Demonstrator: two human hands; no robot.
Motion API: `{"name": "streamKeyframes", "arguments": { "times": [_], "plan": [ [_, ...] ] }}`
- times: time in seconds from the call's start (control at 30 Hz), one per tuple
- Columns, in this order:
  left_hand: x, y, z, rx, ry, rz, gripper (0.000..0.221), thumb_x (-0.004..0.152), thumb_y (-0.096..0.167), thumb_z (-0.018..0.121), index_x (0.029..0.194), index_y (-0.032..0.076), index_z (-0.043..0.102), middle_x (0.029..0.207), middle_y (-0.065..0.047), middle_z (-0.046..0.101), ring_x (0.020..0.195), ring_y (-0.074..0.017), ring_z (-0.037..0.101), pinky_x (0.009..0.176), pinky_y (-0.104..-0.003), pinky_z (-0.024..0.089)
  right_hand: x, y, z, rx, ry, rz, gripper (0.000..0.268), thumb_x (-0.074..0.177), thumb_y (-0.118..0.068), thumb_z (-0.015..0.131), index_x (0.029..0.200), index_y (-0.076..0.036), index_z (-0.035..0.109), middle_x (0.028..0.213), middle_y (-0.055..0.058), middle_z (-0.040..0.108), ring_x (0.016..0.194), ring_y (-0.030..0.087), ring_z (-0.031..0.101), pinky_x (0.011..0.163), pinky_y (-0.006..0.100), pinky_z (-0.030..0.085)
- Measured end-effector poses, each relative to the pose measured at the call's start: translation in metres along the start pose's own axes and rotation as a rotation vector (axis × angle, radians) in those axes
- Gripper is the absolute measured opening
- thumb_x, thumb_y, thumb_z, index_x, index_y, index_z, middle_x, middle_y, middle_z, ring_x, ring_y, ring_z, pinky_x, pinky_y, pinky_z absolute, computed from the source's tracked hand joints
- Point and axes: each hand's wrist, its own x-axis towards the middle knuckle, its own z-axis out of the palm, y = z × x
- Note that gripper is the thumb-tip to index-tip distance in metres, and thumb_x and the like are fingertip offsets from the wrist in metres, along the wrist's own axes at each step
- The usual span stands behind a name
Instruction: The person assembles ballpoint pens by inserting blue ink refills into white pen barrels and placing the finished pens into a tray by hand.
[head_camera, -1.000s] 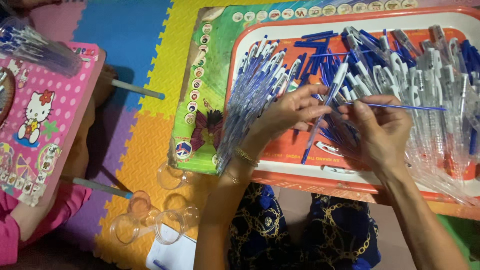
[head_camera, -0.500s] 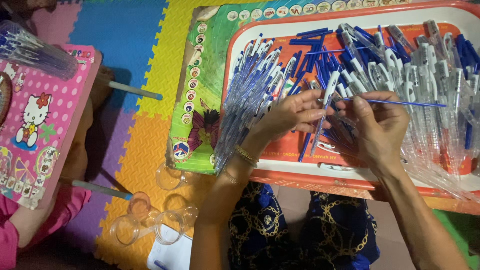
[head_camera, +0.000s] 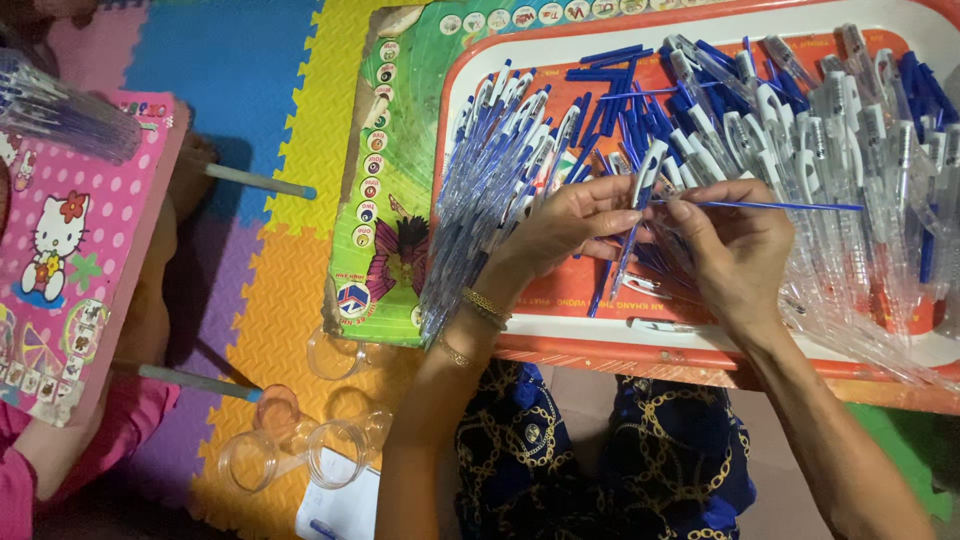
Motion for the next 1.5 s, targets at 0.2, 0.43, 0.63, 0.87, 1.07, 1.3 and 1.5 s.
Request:
{"name": "streamKeyframes", "arguments": {
  "times": [0.2,0.43,0.63,0.87,1.07,1.3,1.5],
  "plan": [
    [0.008,-0.010,-0.005,0.030,0.003,-0.008,0.059,0.098,0.035,0.076,0.154,0.018,0.065,0.131,-0.007,0.079,0.123,-0.0258,0.079,0.102,-0.051,0.067,-0.001,-0.004,0.002,-0.079,0.005,-0.042,0.013,0.114,0.000,0.080,0.114,0.001,0.067,0.112,0.016,0.074,0.106,0.024,0.077,0.096,0.034,0.064],
    [0.007,-0.011,-0.003,0.027,-0.002,0.030,0.059,0.094,0.037,0.079,0.147,0.014,0.069,0.123,-0.007,0.077,0.117,-0.0251,0.080,0.101,-0.052,0.069,-0.003,0.000,0.003,-0.076,-0.001,0.024,0.012,0.113,-0.004,0.081,0.116,0.004,0.071,0.110,0.013,0.074,0.100,0.019,0.075,0.090,0.029,0.062],
    [0.004,-0.007,0.003,0.022,0.016,0.050,0.049,0.092,0.035,0.080,0.135,0.014,0.071,0.116,-0.009,0.079,0.111,-0.0235,0.081,0.095,-0.047,0.069,-0.003,0.002,0.002,-0.154,-0.002,-0.013,0.008,0.113,-0.001,0.082,0.114,0.004,0.076,0.113,0.014,0.074,0.102,0.023,0.077,0.090,0.031,0.065],
    [0.010,-0.016,0.008,0.002,0.037,0.079,0.066,0.095,0.012,0.080,0.157,0.012,0.056,0.111,-0.014,0.074,0.106,-0.0301,0.082,0.086,-0.044,0.075,0.000,0.003,0.003,-0.122,-0.005,0.014,0.011,0.114,-0.006,0.080,0.114,0.001,0.072,0.113,0.015,0.075,0.104,0.023,0.077,0.092,0.033,0.062],
    [0.026,-0.052,-0.002,0.020,0.052,0.209,0.070,0.096,0.016,0.092,0.157,0.015,0.058,0.114,-0.016,0.072,0.103,-0.0315,0.082,0.088,-0.055,0.072,0.001,0.027,-0.003,-0.033,-0.053,-0.063,0.022,0.115,-0.001,0.080,0.120,0.009,0.061,0.108,0.022,0.075,0.095,0.024,0.072,0.082,0.036,0.058],
    [0.034,-0.056,-0.007,0.199,0.085,0.328,0.062,0.094,0.022,0.094,0.149,0.012,0.067,0.105,-0.014,0.077,0.098,-0.0216,0.078,0.087,-0.043,0.072,0.002,0.027,-0.003,-0.016,-0.063,-0.069,0.024,0.119,-0.005,0.078,0.120,0.008,0.057,0.092,0.017,0.066,0.081,0.018,0.064,0.069,0.031,0.050],
    [0.019,-0.027,0.000,0.208,0.114,0.374,0.049,0.098,0.035,0.090,0.138,0.009,0.075,0.108,-0.011,0.076,0.100,-0.0172,0.074,0.082,-0.035,0.068,-0.002,0.013,0.008,0.129,-0.010,-0.010,0.025,0.120,-0.009,0.076,0.123,0.005,0.055,0.084,0.012,0.064,0.071,0.014,0.062,0.064,0.027,0.048]
  ]
}}
